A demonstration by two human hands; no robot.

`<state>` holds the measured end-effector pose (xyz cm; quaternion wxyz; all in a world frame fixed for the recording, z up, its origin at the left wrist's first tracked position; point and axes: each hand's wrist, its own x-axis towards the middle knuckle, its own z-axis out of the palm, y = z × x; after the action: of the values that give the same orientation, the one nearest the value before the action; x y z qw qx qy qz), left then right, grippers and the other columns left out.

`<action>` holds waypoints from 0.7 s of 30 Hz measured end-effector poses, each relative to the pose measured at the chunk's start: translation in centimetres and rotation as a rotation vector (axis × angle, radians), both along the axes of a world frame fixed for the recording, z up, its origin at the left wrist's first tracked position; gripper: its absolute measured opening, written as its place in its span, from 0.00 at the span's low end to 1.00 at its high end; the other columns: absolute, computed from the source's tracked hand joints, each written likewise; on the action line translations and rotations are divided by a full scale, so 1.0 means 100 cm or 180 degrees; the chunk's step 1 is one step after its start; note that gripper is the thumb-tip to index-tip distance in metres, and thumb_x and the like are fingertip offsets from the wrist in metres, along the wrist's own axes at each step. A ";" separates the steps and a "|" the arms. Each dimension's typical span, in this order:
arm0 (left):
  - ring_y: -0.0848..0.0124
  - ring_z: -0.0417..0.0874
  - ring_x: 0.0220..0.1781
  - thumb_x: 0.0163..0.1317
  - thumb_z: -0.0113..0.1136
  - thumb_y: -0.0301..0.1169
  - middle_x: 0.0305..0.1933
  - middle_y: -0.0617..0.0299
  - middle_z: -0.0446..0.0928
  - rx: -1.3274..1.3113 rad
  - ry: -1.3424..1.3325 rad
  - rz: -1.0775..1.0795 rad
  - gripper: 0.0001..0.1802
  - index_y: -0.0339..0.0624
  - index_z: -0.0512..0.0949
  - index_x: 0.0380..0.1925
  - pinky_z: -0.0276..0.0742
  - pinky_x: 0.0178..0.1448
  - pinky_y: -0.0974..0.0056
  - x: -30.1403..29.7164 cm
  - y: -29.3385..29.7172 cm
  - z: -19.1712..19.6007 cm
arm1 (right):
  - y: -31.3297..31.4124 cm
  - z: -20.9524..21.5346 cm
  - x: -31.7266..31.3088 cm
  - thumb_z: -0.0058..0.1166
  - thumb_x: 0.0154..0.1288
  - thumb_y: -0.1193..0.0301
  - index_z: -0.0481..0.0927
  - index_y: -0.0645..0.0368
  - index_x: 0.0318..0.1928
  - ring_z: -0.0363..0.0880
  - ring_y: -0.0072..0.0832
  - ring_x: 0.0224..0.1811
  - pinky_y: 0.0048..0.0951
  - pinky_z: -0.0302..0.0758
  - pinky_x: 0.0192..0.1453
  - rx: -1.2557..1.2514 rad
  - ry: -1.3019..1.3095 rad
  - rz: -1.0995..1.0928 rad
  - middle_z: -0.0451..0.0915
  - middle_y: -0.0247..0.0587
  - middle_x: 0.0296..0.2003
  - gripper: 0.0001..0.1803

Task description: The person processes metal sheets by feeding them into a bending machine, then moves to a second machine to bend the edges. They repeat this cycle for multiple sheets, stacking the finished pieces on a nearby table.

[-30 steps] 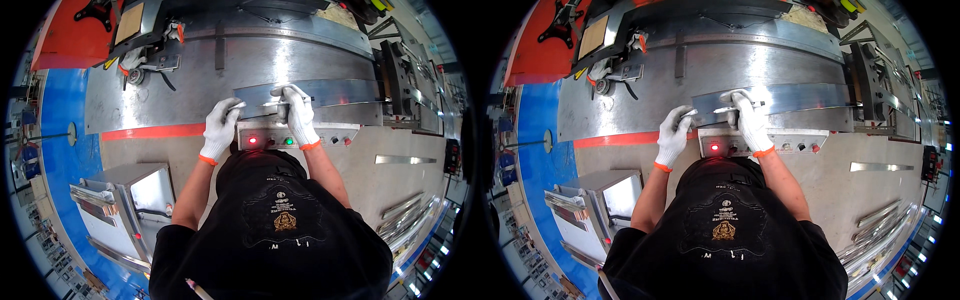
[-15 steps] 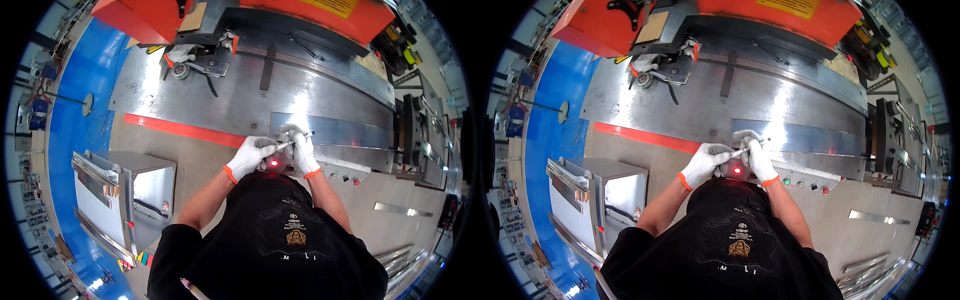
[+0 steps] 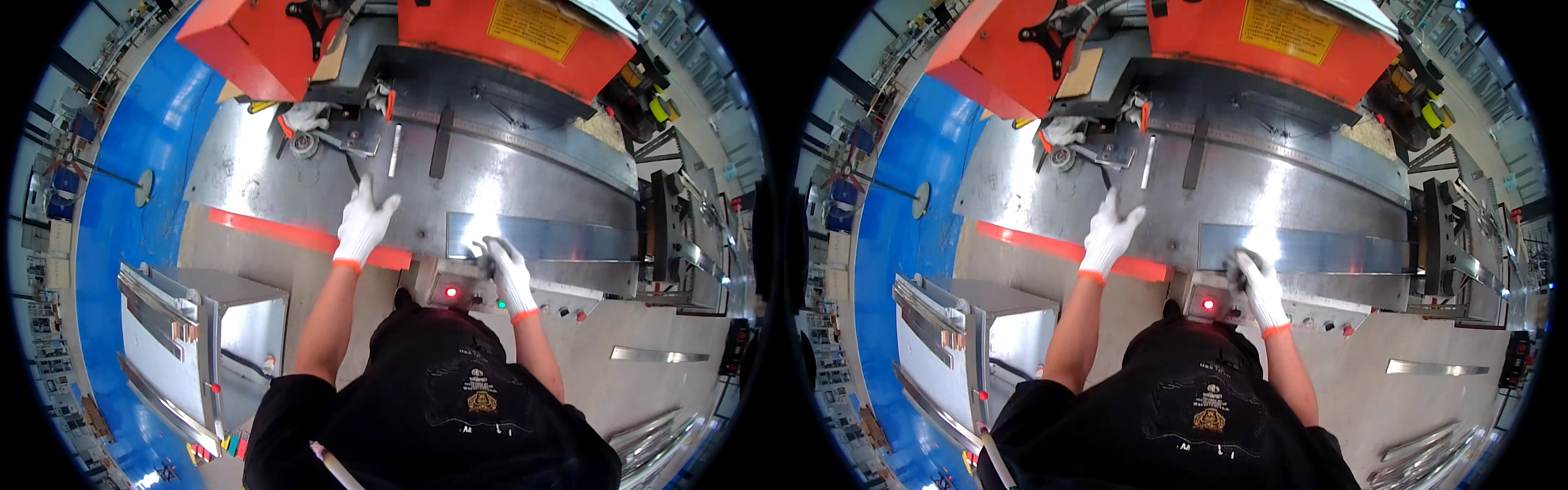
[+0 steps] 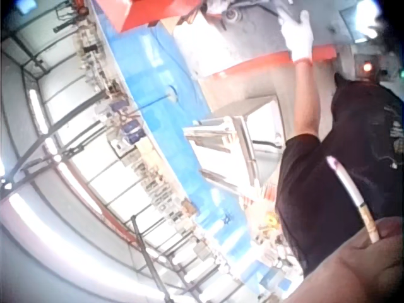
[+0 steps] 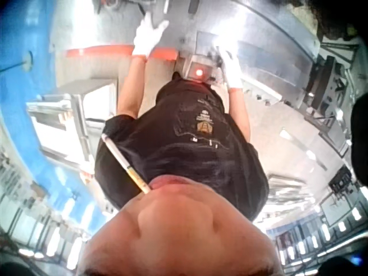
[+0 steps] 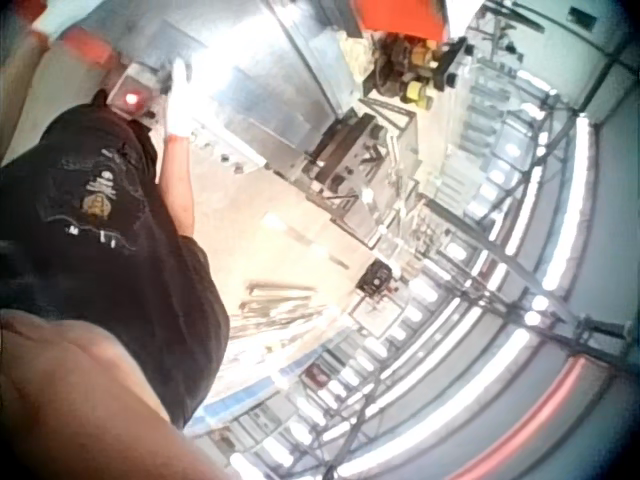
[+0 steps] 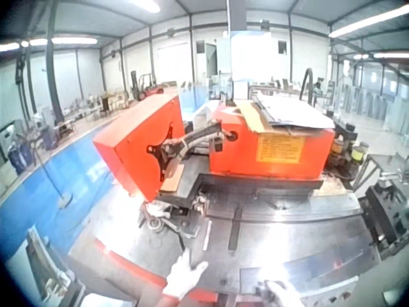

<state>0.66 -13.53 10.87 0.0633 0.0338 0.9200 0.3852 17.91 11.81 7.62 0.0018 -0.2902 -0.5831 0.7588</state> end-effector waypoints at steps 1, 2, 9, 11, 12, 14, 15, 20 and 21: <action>0.62 0.86 0.54 0.69 0.65 0.40 0.62 0.47 0.79 0.0690 -0.0116 -0.0218 0.35 0.38 0.66 0.72 0.82 0.55 0.62 0.003 -0.015 -0.009 | 0.003 0.000 0.009 0.55 0.76 0.61 0.76 0.67 0.60 0.78 0.22 0.26 0.25 0.76 0.30 0.0054 -0.0025 -0.0041 0.86 0.47 0.40 0.23; 0.65 0.86 0.53 0.71 0.63 0.34 0.61 0.49 0.80 0.1728 -0.0398 -0.0279 0.31 0.36 0.67 0.70 0.82 0.54 0.63 0.015 -0.015 -0.003 | 0.011 -0.002 0.023 0.54 0.76 0.61 0.76 0.68 0.58 0.79 0.22 0.27 0.25 0.78 0.30 0.0048 -0.0136 0.0023 0.86 0.46 0.39 0.22; 0.62 0.86 0.55 0.70 0.61 0.26 0.60 0.48 0.80 0.2729 -0.0237 -0.0890 0.25 0.31 0.71 0.65 0.82 0.59 0.59 0.075 0.001 0.031 | 0.012 0.035 0.068 0.46 0.78 0.45 0.78 0.71 0.56 0.86 0.44 0.36 0.43 0.82 0.42 -0.1258 0.1164 0.0047 0.85 0.58 0.39 0.35; 0.59 0.86 0.53 0.66 0.65 0.28 0.58 0.46 0.80 0.2035 0.0039 -0.1025 0.28 0.32 0.72 0.65 0.82 0.58 0.57 0.075 0.017 0.016 | -0.003 0.104 0.060 0.44 0.77 0.40 0.75 0.72 0.59 0.86 0.53 0.42 0.53 0.82 0.51 -0.1561 0.2016 0.0542 0.84 0.66 0.43 0.40; 0.57 0.86 0.52 0.64 0.68 0.30 0.57 0.45 0.80 0.1502 0.0402 -0.1178 0.29 0.33 0.72 0.64 0.82 0.57 0.56 0.074 0.023 0.008 | -0.010 0.137 0.061 0.43 0.77 0.39 0.75 0.74 0.59 0.85 0.59 0.46 0.56 0.81 0.52 -0.1562 0.2492 0.0935 0.82 0.70 0.46 0.42; 0.47 0.80 0.59 0.54 0.76 0.40 0.59 0.42 0.76 0.0494 0.1062 -0.1502 0.41 0.38 0.70 0.66 0.77 0.62 0.47 0.070 0.036 -0.022 | -0.032 0.189 0.060 0.44 0.69 0.31 0.72 0.78 0.63 0.82 0.63 0.55 0.57 0.76 0.61 -0.1507 0.3644 0.1586 0.79 0.75 0.52 0.53; 0.45 0.77 0.63 0.53 0.77 0.42 0.63 0.41 0.73 0.0186 0.1120 -0.1826 0.44 0.39 0.69 0.68 0.74 0.66 0.46 0.070 0.050 -0.021 | -0.038 0.210 0.057 0.45 0.64 0.26 0.69 0.80 0.65 0.79 0.63 0.58 0.56 0.73 0.65 -0.1334 0.4133 0.1866 0.77 0.76 0.56 0.61; 0.42 0.62 0.75 0.45 0.80 0.50 0.72 0.39 0.63 -0.1031 0.1107 -0.2748 0.57 0.43 0.63 0.73 0.58 0.78 0.42 0.063 0.089 -0.028 | -0.084 0.247 0.056 0.60 0.56 0.29 0.67 0.83 0.66 0.74 0.65 0.63 0.57 0.70 0.66 -0.1526 0.5211 0.1825 0.73 0.79 0.59 0.64; 0.42 0.61 0.75 0.44 0.80 0.51 0.72 0.39 0.63 -0.1155 0.1134 -0.2916 0.57 0.43 0.63 0.73 0.58 0.78 0.42 0.063 0.096 -0.029 | -0.077 0.242 0.061 0.60 0.54 0.27 0.68 0.85 0.64 0.73 0.65 0.62 0.57 0.69 0.66 -0.1380 0.5154 0.1935 0.73 0.79 0.59 0.66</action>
<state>6.94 -3.92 7.94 0.0726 0.4862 0.8593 0.1408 24.05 4.15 31.83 0.1569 0.5081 -0.2985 0.7925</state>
